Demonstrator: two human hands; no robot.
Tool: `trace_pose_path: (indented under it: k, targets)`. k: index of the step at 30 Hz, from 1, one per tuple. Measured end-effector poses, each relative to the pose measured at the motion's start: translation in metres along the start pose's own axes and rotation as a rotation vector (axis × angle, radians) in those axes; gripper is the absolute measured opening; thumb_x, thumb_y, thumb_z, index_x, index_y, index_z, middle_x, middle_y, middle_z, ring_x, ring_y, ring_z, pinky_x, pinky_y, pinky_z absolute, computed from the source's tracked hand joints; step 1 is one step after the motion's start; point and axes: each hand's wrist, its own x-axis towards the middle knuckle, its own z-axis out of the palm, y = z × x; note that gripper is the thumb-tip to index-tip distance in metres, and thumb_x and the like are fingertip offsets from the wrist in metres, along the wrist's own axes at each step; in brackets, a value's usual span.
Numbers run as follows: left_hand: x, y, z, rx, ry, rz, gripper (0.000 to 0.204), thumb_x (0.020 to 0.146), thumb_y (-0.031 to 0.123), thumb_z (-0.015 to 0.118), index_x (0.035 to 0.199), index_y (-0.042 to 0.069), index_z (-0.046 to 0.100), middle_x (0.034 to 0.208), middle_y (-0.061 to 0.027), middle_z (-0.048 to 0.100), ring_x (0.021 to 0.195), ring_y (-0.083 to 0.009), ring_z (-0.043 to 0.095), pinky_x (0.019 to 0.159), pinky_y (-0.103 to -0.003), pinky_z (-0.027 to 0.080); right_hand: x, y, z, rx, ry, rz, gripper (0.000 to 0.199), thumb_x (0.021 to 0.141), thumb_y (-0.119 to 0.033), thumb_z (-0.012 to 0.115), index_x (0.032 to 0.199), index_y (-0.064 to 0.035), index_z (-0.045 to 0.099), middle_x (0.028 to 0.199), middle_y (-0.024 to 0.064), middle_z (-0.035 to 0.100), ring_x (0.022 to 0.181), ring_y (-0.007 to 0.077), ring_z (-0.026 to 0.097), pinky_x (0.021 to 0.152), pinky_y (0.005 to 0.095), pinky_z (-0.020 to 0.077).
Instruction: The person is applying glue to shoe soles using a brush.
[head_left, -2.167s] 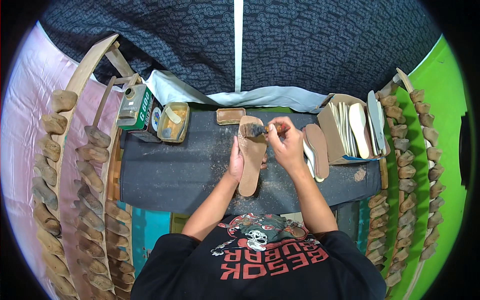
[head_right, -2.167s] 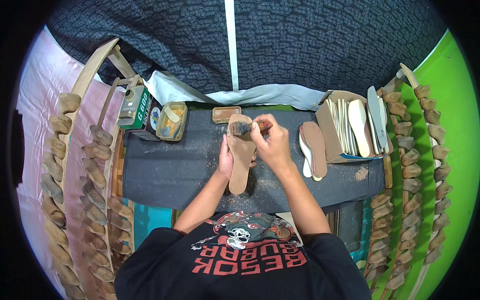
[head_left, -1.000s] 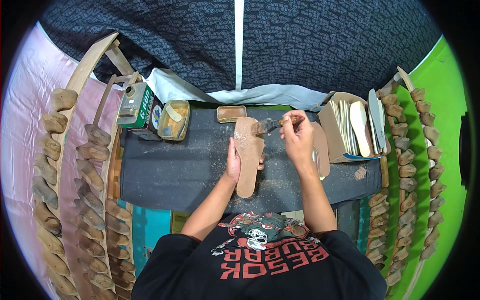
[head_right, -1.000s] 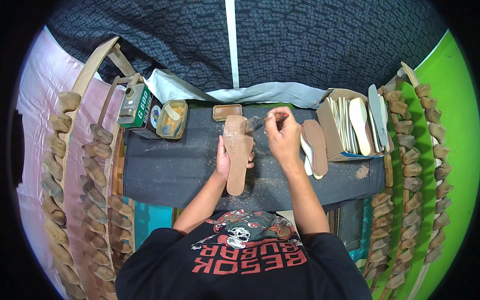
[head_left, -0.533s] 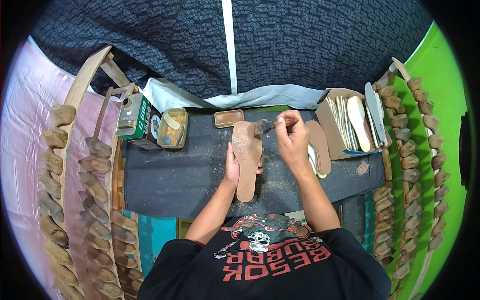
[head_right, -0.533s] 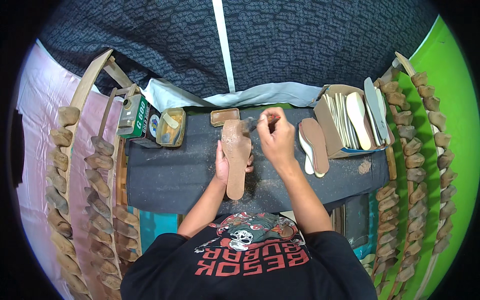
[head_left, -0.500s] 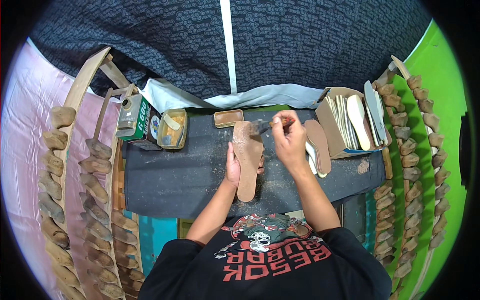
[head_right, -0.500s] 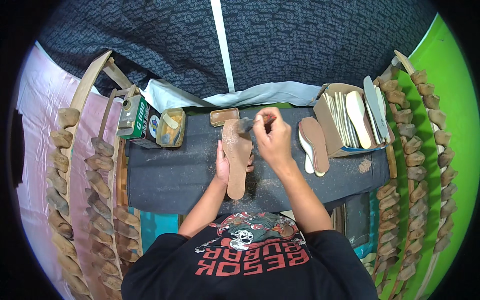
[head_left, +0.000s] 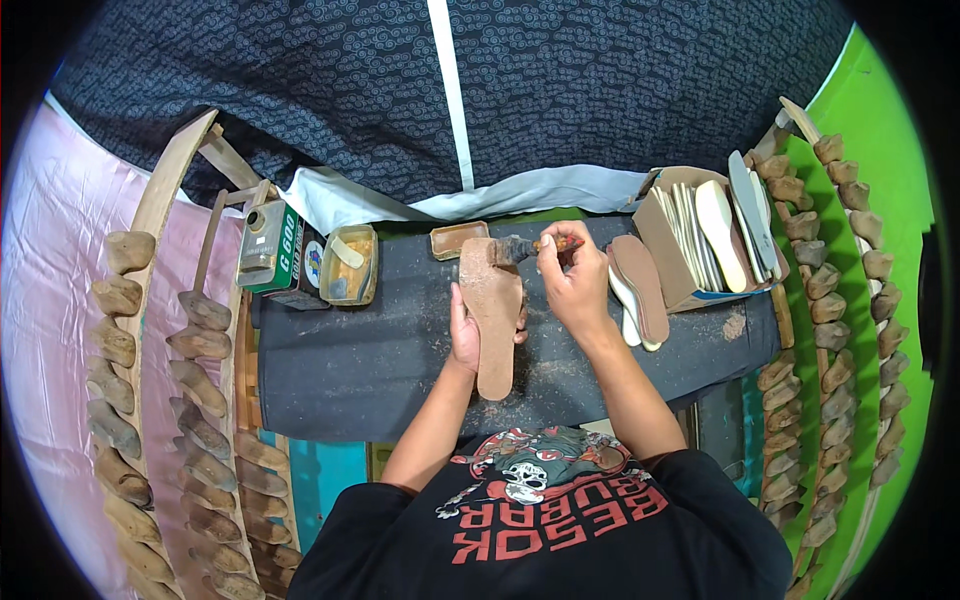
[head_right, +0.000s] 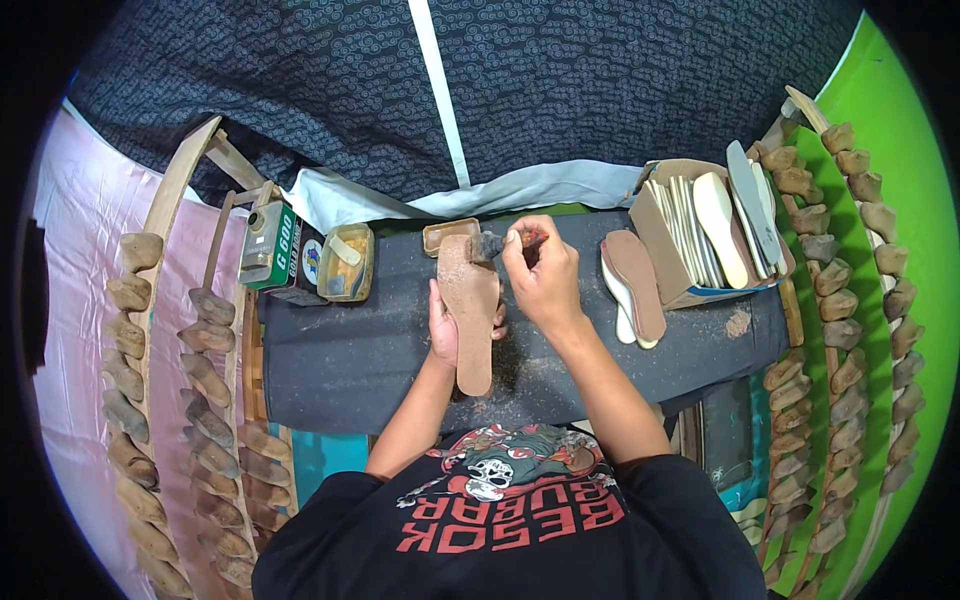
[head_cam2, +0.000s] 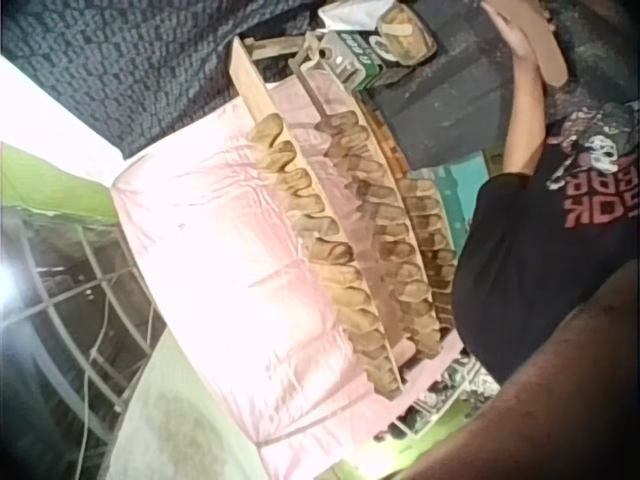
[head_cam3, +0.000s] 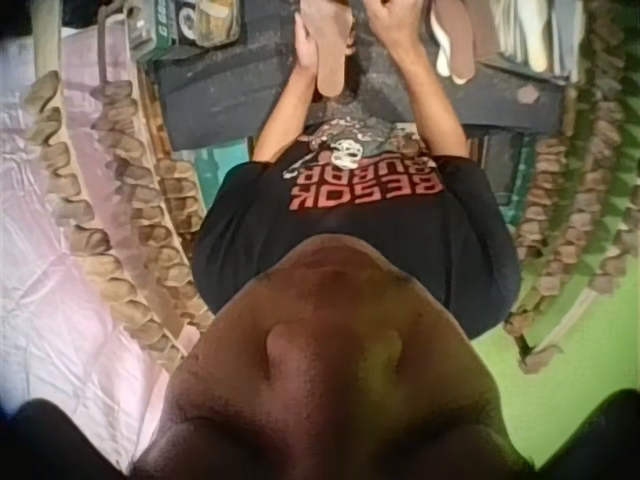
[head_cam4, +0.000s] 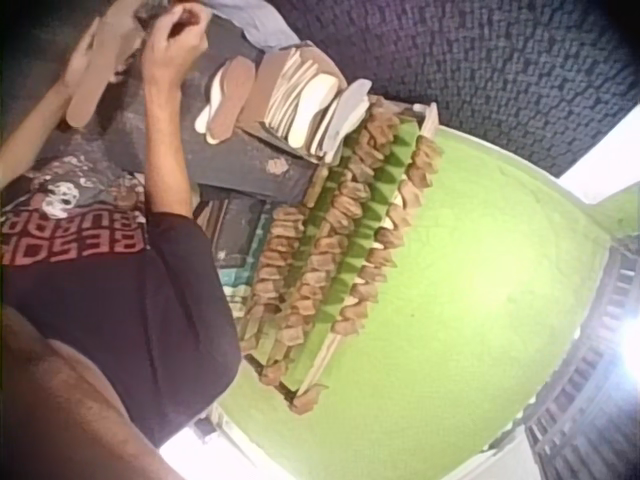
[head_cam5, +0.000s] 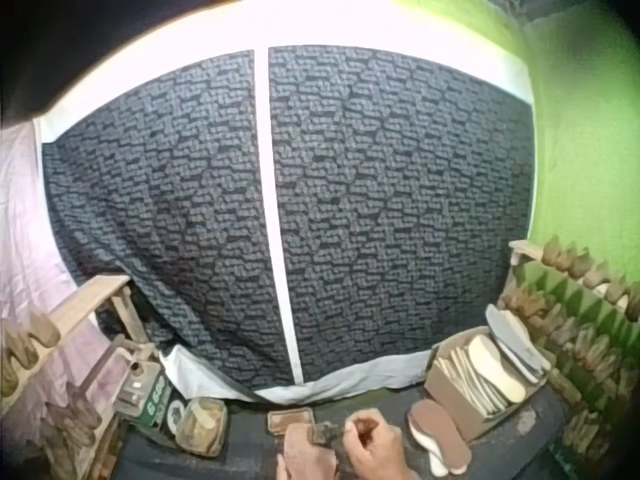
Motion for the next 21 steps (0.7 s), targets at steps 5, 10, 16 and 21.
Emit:
trace_pose_path:
  k: [5,10,16,21]
  targets:
    - [-0.002,0.014,0.003,-0.036,0.054,0.009,0.084,0.095,0.080,0.025,0.135,0.012,0.056,0.110,-0.0087,0.063,0.081,-0.0245,0.060,0.062,-0.037,0.050,-0.012,-0.006,-0.018,-0.082,-0.142,-0.019,0.008,0.095,-0.007,0.064,0.097,-0.0005,0.059,0.068,0.0037,0.061,0.056,0.0080,0.056,0.051,0.0277,0.0455]
    - [0.002,0.006,0.003,0.033,0.029,-0.037,0.085,0.095,0.080,0.025,0.134,0.011,0.056,0.108,-0.0091,0.064,0.079,-0.0243,0.060,0.060,-0.037,0.050,-0.001,-0.007,-0.012,-0.008,0.011,-0.083,0.008,0.096,-0.007,0.063,0.098,-0.0003,0.060,0.067,0.0056,0.061,0.057,0.0097,0.058,0.053,0.0287,0.0464]
    - [0.003,0.000,-0.009,-0.021,0.065,0.015,0.085,0.095,0.080,0.026,0.135,0.011,0.055,0.110,-0.0098,0.063,0.080,-0.0252,0.057,0.060,-0.037,0.048,-0.006,-0.006,-0.020,-0.107,-0.168,0.014,0.007,0.093,-0.006,0.063,0.094,-0.0011,0.058,0.064,0.0054,0.059,0.056,0.0097,0.055,0.053,0.0279,0.0449]
    - [-0.001,0.001,-0.008,-0.017,0.059,-0.034,0.084,0.095,0.080,0.026,0.134,0.011,0.055,0.109,-0.0099,0.064,0.080,-0.0253,0.060,0.060,-0.038,0.050,-0.009,-0.004,-0.024,-0.027,-0.093,0.023,0.006,0.094,-0.005,0.063,0.096,-0.0011,0.059,0.065,0.0028,0.060,0.058,0.0065,0.055,0.053,0.0255,0.0448]
